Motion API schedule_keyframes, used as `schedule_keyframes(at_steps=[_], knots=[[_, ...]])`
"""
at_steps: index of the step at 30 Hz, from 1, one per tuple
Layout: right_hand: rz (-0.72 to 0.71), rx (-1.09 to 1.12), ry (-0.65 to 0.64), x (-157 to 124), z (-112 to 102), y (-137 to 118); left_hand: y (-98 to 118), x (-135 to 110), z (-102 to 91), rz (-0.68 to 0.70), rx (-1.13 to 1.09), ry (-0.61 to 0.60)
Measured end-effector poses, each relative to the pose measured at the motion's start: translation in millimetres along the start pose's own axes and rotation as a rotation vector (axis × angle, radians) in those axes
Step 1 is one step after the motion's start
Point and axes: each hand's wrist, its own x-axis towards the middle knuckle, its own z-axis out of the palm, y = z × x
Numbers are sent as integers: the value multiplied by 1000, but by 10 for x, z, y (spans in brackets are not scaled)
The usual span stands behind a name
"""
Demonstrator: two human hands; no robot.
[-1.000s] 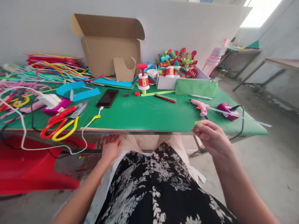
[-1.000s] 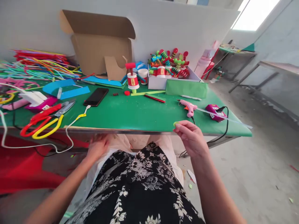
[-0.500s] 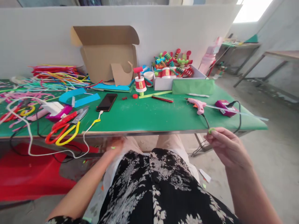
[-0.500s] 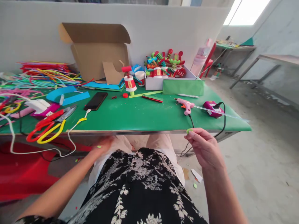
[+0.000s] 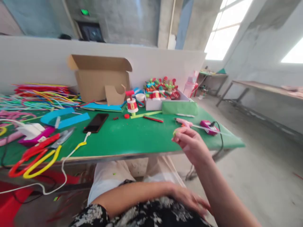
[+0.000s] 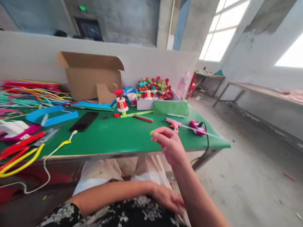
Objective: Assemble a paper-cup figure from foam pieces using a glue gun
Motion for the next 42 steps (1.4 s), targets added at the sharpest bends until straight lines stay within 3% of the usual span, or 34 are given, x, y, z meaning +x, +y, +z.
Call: schedule_keyframes(at_steps=[2, 3, 4, 6, 7, 9, 10, 12, 14, 16, 18, 21, 24, 31, 37, 42], knots=[[91, -1, -82, 199, 158, 120, -151, 20, -52, 5, 113, -202], [124, -1, -116, 293, 218, 174, -227, -85, -97, -46, 218, -236], [153, 1, -143, 384, 265, 224, -278, -270, -156, -118, 347, -193], [196, 13, -174, 565, 338, 322, -251, -826, -330, -333, 543, -48], [212, 21, -176, 665, 374, 376, -164, -1151, -459, -356, 540, 44], [229, 50, -162, 897, 470, 510, 118, -1761, -823, -242, 283, 11], [231, 69, -147, 1030, 534, 590, 274, -2000, -1055, -251, 140, 69], [237, 121, -113, 1314, 691, 761, 507, -2283, -1576, -357, -47, 377], [257, 177, -78, 1577, 853, 923, 536, -2321, -2086, -328, -12, 933], [254, 187, -70, 1768, 969, 1050, 349, -2206, -2481, -214, 116, 1482], [252, 182, -76, 1868, 1007, 1140, 40, -2043, -2694, -137, 146, 1723], [272, 181, -104, 1887, 948, 1222, -382, -1851, -2685, -104, 37, 1709], [304, 196, -113, 1871, 871, 1262, -550, -1767, -2511, -132, -115, 1591], [334, 198, -110, 1931, 808, 1281, -478, -1704, -2392, -187, -400, 1408], [388, 168, -84, 1922, 790, 1284, -532, -1704, -2412, -229, -435, 1471], [413, 100, -116, 1888, 776, 1262, -442, -1750, -2471, -183, -501, 1454]])
